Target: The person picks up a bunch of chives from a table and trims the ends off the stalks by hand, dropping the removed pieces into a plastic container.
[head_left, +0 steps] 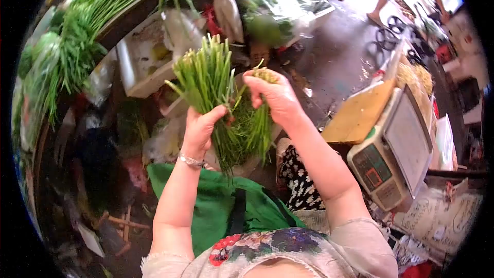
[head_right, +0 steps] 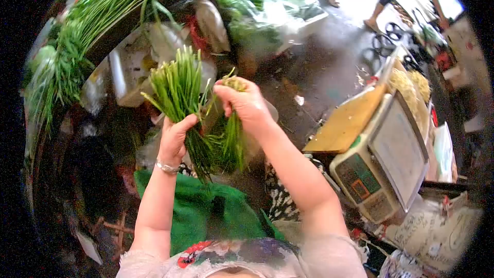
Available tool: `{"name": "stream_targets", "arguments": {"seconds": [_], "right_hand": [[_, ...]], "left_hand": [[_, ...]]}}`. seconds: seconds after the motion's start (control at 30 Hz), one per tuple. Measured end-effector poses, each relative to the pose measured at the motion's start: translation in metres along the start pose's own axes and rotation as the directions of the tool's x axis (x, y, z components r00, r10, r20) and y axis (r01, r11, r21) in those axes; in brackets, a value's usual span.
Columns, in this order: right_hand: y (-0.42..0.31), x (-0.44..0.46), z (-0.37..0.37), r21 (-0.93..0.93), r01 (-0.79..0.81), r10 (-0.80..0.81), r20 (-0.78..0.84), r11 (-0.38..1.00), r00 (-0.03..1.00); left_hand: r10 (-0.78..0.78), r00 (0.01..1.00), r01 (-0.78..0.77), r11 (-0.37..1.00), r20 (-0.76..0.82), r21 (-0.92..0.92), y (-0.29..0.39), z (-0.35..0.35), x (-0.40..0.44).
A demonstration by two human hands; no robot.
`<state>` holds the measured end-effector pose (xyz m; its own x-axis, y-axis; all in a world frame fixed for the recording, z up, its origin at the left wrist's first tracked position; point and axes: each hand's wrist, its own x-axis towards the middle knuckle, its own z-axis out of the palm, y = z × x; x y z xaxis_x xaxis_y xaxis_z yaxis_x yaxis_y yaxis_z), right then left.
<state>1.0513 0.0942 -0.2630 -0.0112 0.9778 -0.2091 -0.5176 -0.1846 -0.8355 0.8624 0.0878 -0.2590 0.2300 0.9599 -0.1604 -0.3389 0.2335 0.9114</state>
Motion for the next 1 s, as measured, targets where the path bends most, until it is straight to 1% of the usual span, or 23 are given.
{"name": "stream_targets", "arguments": {"seconds": [0.03, 0.07, 0.1, 0.17, 0.3, 0.33, 0.37, 0.4, 0.43, 0.47, 0.5, 0.53, 0.6, 0.67, 0.73, 0.8, 0.83, 0.87, 0.9, 0.97, 1.0], "right_hand": [[-0.004, -0.002, 0.001, 0.033, 0.000, 0.001, -0.018, 0.999, 1.000], [-0.006, -0.003, 0.002, 0.030, 0.031, -0.031, -0.015, 0.999, 0.999], [-0.010, -0.007, 0.005, 0.070, 0.021, -0.019, -0.031, 0.997, 0.999], [-0.010, -0.007, 0.006, 0.086, 0.068, -0.061, -0.077, 0.994, 0.995], [-0.019, -0.017, 0.010, 0.033, 0.096, -0.092, -0.104, 0.995, 0.990], [-0.020, -0.020, 0.010, -0.277, 0.091, -0.119, -0.088, 0.957, 0.989], [-0.020, -0.022, 0.011, -0.558, 0.082, -0.140, -0.061, 0.826, 0.988], [-0.023, -0.028, 0.021, -0.787, 0.254, -0.388, 0.021, 0.563, 0.922], [-0.029, -0.035, 0.025, -0.783, 0.257, -0.384, 0.025, 0.567, 0.923], [-0.037, -0.042, 0.028, -0.889, 0.301, -0.353, 0.175, 0.345, 0.919], [-0.043, -0.047, 0.034, -0.929, 0.354, -0.286, 0.312, 0.105, 0.906], [-0.048, -0.050, 0.043, -0.956, 0.283, -0.189, 0.266, 0.072, 0.945], [-0.043, -0.052, 0.051, -0.938, 0.346, -0.186, 0.335, 0.033, 0.924], [-0.051, -0.062, 0.061, -0.934, 0.357, -0.037, 0.357, -0.003, 0.933], [-0.069, -0.083, 0.077, -0.888, 0.454, 0.028, 0.457, 0.075, 0.889], [-0.085, -0.090, 0.093, -0.873, 0.473, 0.140, 0.486, 0.117, 0.863], [-0.089, -0.088, 0.097, -0.808, 0.583, 0.201, 0.586, 0.082, 0.785], [-0.091, -0.083, 0.099, -0.763, 0.643, 0.249, 0.636, 0.066, 0.730], [-0.090, -0.073, 0.104, -0.746, 0.665, 0.314, 0.640, 0.035, 0.701], [-0.080, -0.056, 0.108, -0.743, 0.669, 0.424, 0.596, -0.032, 0.682], [-0.072, -0.052, 0.110, -0.731, 0.680, 0.452, 0.588, -0.058, 0.671]], "left_hand": [[-0.011, 1.000, 0.011, 1.000, 0.027, -0.009, -0.002, -0.006, 0.002], [0.072, 0.997, -0.071, 0.997, -0.018, 0.016, -0.007, -0.006, 0.005], [0.066, 0.998, -0.065, 0.998, -0.025, 0.013, -0.006, -0.009, 0.004], [-0.044, 0.998, 0.046, 0.998, 0.049, -0.042, -0.003, -0.015, 0.006], [-0.064, 0.997, 0.062, 0.997, -0.053, -0.044, -0.007, -0.016, 0.009], [-0.021, 1.000, 0.021, 1.000, -0.012, -0.020, -0.008, -0.016, 0.011], [-0.043, 0.998, 0.043, 0.999, -0.044, 0.002, -0.008, -0.016, 0.010], [-0.060, 0.996, 0.062, 0.998, -0.068, 0.025, -0.009, -0.018, 0.012], [-0.058, 0.996, 0.060, 0.998, -0.075, 0.030, -0.010, -0.020, 0.014], [-0.056, 0.995, 0.059, 0.998, -0.082, 0.035, -0.011, -0.022, 0.015], [-0.048, 0.995, 0.050, 0.998, -0.083, 0.031, -0.011, -0.021, 0.015], [-0.039, 0.996, 0.042, 0.999, -0.084, 0.027, -0.011, -0.020, 0.015], [-0.017, 0.996, 0.018, 1.000, -0.093, 0.012, -0.010, -0.016, 0.014], [0.012, 0.994, -0.012, 1.000, -0.109, -0.002, -0.009, -0.013, 0.013], [0.005, 0.994, -0.007, 1.000, -0.114, -0.016, -0.006, -0.015, 0.012], [0.006, 0.991, -0.008, 1.000, -0.135, -0.015, -0.002, -0.019, 0.009], [-0.018, 0.992, 0.017, 1.000, -0.126, -0.004, -0.005, -0.020, 0.010], [-0.041, 0.992, 0.043, 0.999, -0.116, 0.009, -0.008, -0.021, 0.012], [-0.065, 0.992, 0.067, 0.998, -0.106, 0.021, -0.011, -0.023, 0.015], [-0.067, 0.994, 0.071, 0.996, -0.086, 0.050, -0.012, -0.024, 0.010], [-0.061, 0.993, 0.068, 0.995, -0.096, 0.070, -0.012, -0.027, 0.006]]}}
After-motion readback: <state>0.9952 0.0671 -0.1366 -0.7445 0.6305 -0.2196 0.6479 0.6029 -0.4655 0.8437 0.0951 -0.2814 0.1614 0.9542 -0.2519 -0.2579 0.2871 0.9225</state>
